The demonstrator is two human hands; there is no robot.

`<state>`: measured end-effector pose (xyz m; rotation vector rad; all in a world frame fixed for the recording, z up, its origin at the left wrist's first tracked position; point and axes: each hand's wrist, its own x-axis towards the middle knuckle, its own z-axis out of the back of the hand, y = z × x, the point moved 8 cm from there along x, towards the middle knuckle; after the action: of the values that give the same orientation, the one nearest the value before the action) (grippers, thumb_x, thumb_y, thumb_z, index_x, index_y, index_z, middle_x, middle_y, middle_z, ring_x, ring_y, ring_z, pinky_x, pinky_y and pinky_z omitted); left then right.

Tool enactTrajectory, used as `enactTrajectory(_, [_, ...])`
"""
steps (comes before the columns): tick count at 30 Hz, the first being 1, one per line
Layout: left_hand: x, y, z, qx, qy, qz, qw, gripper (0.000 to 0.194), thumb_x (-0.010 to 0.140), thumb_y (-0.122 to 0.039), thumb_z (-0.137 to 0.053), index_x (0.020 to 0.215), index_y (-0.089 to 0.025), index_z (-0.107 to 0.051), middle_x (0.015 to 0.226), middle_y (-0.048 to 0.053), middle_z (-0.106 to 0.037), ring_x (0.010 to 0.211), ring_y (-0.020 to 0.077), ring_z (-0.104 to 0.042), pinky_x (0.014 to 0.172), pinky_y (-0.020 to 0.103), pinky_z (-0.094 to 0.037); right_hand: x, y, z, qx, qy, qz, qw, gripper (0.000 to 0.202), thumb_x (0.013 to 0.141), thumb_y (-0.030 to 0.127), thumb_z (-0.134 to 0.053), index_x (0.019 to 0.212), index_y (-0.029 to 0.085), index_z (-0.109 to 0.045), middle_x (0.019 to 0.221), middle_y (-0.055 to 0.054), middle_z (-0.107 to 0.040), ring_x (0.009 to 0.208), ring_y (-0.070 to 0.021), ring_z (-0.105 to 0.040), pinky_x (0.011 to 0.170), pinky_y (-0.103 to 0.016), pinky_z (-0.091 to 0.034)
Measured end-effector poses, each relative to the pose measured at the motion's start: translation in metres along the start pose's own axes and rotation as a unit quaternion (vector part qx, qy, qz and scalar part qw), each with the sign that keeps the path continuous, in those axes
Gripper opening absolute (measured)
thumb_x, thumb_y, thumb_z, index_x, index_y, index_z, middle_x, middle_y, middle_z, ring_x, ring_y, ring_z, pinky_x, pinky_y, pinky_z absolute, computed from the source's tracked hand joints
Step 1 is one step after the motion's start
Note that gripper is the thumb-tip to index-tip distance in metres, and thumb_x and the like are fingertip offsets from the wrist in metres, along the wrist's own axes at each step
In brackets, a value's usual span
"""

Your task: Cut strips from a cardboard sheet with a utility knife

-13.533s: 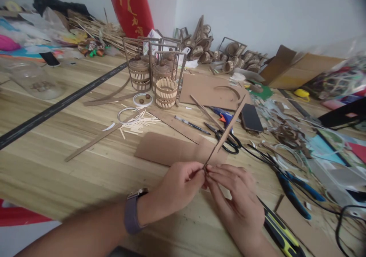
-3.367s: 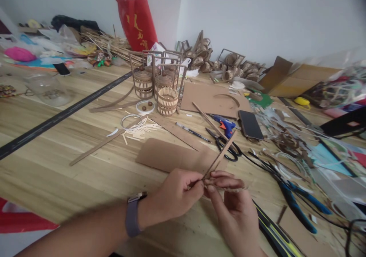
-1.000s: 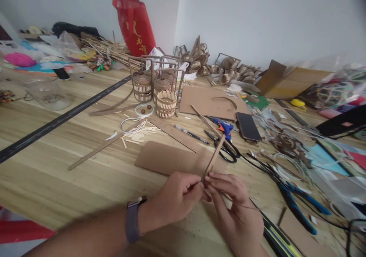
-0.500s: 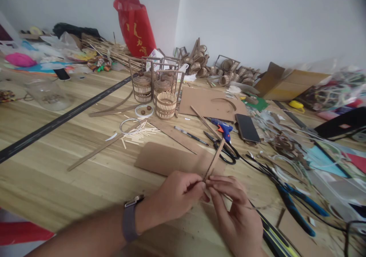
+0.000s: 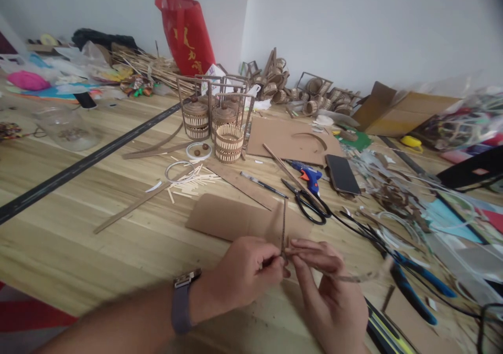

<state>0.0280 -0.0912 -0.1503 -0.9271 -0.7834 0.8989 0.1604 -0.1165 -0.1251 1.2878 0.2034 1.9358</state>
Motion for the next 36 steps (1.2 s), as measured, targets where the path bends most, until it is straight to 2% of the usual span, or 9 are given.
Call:
enactTrajectory(3, [0.0,-0.004,0.0,-0.01,0.011,-0.011,1.0,0.033,0.09,-0.028,-0.046,0.061,-0.015,-0.055,0.058,-0.003,-0.043,0.059,0.0105,-0.044,0.057,0.024,-0.027,-0.002,-0.009,0.0,0.04,-0.007,-0.042,0.998,0.011,0.091,0.014,-0.062,0.094,0.024,-0.058,0.094,-0.006,-0.07,0.094,-0.0222,-0.069,0.08,-0.041,-0.056])
enactTrajectory(7, [0.001,0.001,-0.002,-0.062,0.038,0.036,0.997,0.036,0.095,-0.036,-0.045,0.075,-0.014,-0.066,0.061,-0.003,-0.051,0.058,0.0097,-0.046,0.053,0.022,-0.028,0.0,0.002,0.001,0.023,-0.01,0.014,1.0,0.018,0.089,0.009,-0.062,0.098,0.024,-0.057,0.089,-0.004,-0.071,0.094,-0.0216,-0.069,0.085,-0.044,-0.053])
enactTrajectory(11, [0.0,0.004,-0.002,-0.078,0.047,0.048,0.995,0.039,0.098,-0.042,-0.046,0.075,-0.014,-0.062,0.063,-0.003,-0.053,0.058,0.0094,-0.046,0.053,0.021,-0.029,0.006,0.014,0.001,-0.029,0.0,0.067,0.997,0.016,0.09,0.01,-0.062,0.097,0.024,-0.056,0.087,-0.003,-0.073,0.088,-0.0201,-0.071,0.082,-0.041,-0.052])
enactTrajectory(15, [0.001,0.008,-0.001,-0.07,0.031,0.048,0.996,0.038,0.098,-0.039,-0.044,0.071,-0.016,-0.056,0.065,-0.001,-0.055,0.062,0.011,-0.049,0.055,0.022,-0.03,0.01,0.017,-0.001,-0.087,0.018,0.091,0.992,0.014,0.09,0.016,-0.063,0.1,0.025,-0.059,0.091,-0.003,-0.075,0.089,-0.0224,-0.072,0.082,-0.043,-0.051])
enactTrajectory(19, [0.0,0.007,-0.003,-0.064,0.031,0.053,0.996,0.035,0.097,-0.037,-0.044,0.07,-0.017,-0.053,0.065,-0.001,-0.055,0.062,0.0117,-0.05,0.056,0.022,-0.03,0.008,0.016,-0.002,-0.106,0.03,0.099,0.989,0.019,0.089,0.012,-0.062,0.103,0.024,-0.058,0.092,-0.003,-0.076,0.09,-0.0214,-0.072,0.083,-0.041,-0.049])
enactTrajectory(23, [-0.001,0.005,-0.002,-0.031,0.023,0.044,0.998,0.036,0.096,-0.035,-0.044,0.064,-0.018,-0.045,0.059,-0.004,-0.043,0.057,0.0103,-0.041,0.053,0.023,-0.025,0.005,0.013,-0.001,-0.081,0.024,0.073,0.994,0.019,0.089,0.012,-0.062,0.103,0.025,-0.057,0.092,-0.003,-0.076,0.088,-0.0211,-0.072,0.083,-0.042,-0.049])
enactTrajectory(31, [0.0,-0.005,0.001,-0.01,0.028,-0.009,1.0,0.036,0.095,-0.031,-0.045,0.062,-0.018,-0.044,0.06,-0.004,-0.041,0.058,0.0099,-0.041,0.056,0.024,-0.026,0.003,-0.004,0.0,0.062,-0.013,-0.041,0.997,0.015,0.09,0.011,-0.062,0.094,0.025,-0.056,0.088,-0.004,-0.071,0.089,-0.0212,-0.069,0.077,-0.041,-0.056])
enactTrajectory(33, [0.001,-0.005,0.002,-0.015,0.026,-0.001,1.0,0.036,0.093,-0.032,-0.046,0.061,-0.017,-0.044,0.059,-0.004,-0.039,0.058,0.0096,-0.039,0.055,0.024,-0.025,0.003,-0.004,0.001,0.065,-0.017,-0.04,0.997,0.016,0.089,0.011,-0.062,0.094,0.025,-0.057,0.088,-0.004,-0.071,0.088,-0.0215,-0.07,0.077,-0.042,-0.056])
enactTrajectory(36, [0.001,-0.001,0.001,-0.048,0.039,0.034,0.998,0.035,0.093,-0.036,-0.048,0.066,-0.015,-0.056,0.059,-0.005,-0.04,0.057,0.0093,-0.039,0.053,0.023,-0.024,0.003,-0.001,0.002,0.055,-0.018,-0.019,0.998,0.018,0.089,0.011,-0.062,0.097,0.026,-0.058,0.087,-0.003,-0.073,0.089,-0.0222,-0.071,0.079,-0.044,-0.056])
